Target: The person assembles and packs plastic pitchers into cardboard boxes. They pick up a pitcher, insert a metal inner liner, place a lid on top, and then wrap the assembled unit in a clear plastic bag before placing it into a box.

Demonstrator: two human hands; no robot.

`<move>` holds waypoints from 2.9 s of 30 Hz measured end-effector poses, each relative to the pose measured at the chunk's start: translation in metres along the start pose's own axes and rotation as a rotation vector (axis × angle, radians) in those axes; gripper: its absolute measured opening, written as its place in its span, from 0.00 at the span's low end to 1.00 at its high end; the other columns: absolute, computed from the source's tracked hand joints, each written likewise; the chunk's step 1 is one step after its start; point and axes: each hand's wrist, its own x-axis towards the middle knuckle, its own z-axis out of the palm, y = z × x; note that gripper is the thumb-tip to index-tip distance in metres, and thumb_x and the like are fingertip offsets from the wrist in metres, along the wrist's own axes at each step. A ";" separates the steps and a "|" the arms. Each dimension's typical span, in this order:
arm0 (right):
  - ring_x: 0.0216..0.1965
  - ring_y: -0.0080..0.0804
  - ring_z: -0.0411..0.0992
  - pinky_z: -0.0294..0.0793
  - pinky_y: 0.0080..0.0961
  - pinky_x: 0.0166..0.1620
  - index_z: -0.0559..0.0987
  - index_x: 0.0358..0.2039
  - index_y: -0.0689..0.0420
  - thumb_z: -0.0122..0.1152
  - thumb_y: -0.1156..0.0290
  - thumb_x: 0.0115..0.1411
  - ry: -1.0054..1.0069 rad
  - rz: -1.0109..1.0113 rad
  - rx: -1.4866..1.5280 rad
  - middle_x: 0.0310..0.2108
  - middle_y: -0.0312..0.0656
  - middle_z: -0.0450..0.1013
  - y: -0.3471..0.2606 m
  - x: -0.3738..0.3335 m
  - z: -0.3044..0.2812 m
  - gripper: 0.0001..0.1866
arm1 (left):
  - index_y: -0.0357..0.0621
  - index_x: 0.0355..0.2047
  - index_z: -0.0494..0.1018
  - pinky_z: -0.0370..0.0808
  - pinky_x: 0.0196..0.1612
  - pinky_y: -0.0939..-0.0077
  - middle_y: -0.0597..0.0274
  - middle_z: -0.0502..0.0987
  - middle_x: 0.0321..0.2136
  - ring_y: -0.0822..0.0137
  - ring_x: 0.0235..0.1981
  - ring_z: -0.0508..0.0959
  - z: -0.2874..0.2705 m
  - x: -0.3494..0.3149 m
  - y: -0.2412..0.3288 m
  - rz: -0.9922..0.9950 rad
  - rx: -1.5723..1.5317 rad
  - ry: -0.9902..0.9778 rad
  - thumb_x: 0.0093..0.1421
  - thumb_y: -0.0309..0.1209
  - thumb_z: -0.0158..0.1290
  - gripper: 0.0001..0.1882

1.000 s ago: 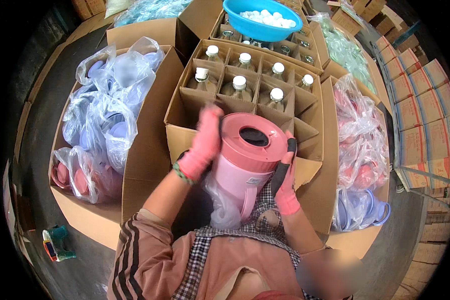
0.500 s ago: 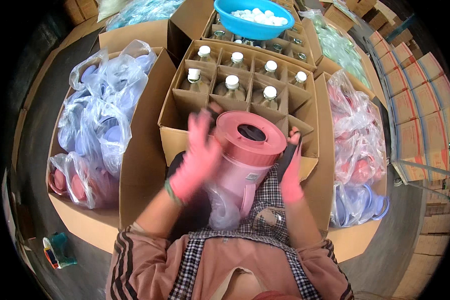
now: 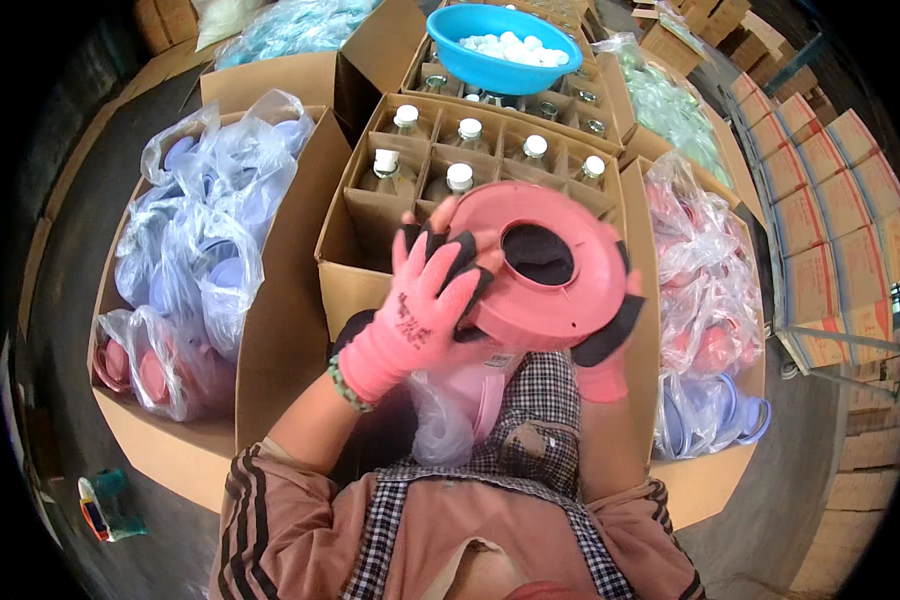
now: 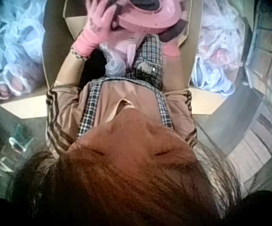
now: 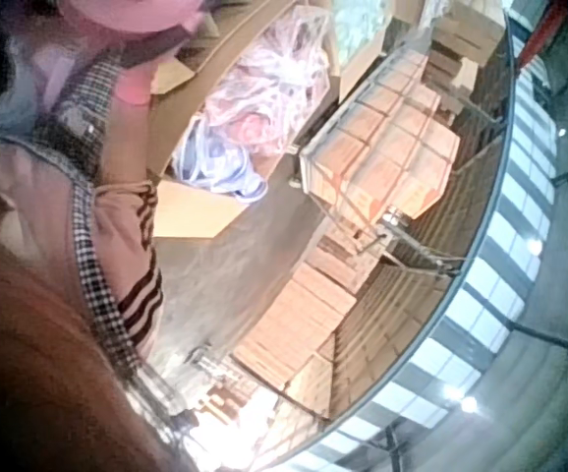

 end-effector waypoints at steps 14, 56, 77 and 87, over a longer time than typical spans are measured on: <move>0.32 0.35 0.69 0.70 0.25 0.35 0.64 0.43 0.63 0.56 0.50 0.49 -0.126 0.448 -0.643 0.34 0.45 0.67 -0.003 0.054 0.031 0.31 | 0.35 0.38 0.68 0.69 0.38 0.79 0.61 0.73 0.31 0.75 0.33 0.71 0.046 0.015 -0.015 -0.665 -0.902 0.320 0.38 0.28 0.63 0.25; 0.24 0.32 0.71 0.70 0.24 0.28 0.70 0.34 0.61 0.61 0.58 0.43 0.052 -0.092 -1.345 0.25 0.42 0.71 -0.134 0.153 -0.003 0.22 | 0.39 0.43 0.63 0.62 0.51 0.60 0.53 0.69 0.37 0.61 0.41 0.69 0.097 -0.071 -0.160 -0.347 -2.281 0.606 0.58 0.40 0.38 0.19; 0.26 0.20 0.65 0.69 0.18 0.31 0.67 0.41 0.56 0.56 0.59 0.53 -0.123 0.389 -0.025 0.26 0.31 0.66 0.078 0.042 -0.053 0.19 | 0.35 0.47 0.60 0.68 0.44 0.69 0.48 0.67 0.40 0.62 0.40 0.70 0.027 0.012 -0.121 -0.233 -1.986 0.164 0.58 0.39 0.42 0.22; 0.47 0.24 0.58 0.58 0.17 0.50 0.62 0.49 0.63 0.68 0.68 0.40 -0.281 0.121 -0.589 0.45 0.37 0.62 0.036 0.041 -0.028 0.35 | 0.33 0.50 0.57 0.72 0.39 0.75 0.49 0.70 0.37 0.63 0.37 0.72 0.022 -0.064 -0.062 -0.667 -1.700 0.238 0.57 0.40 0.44 0.27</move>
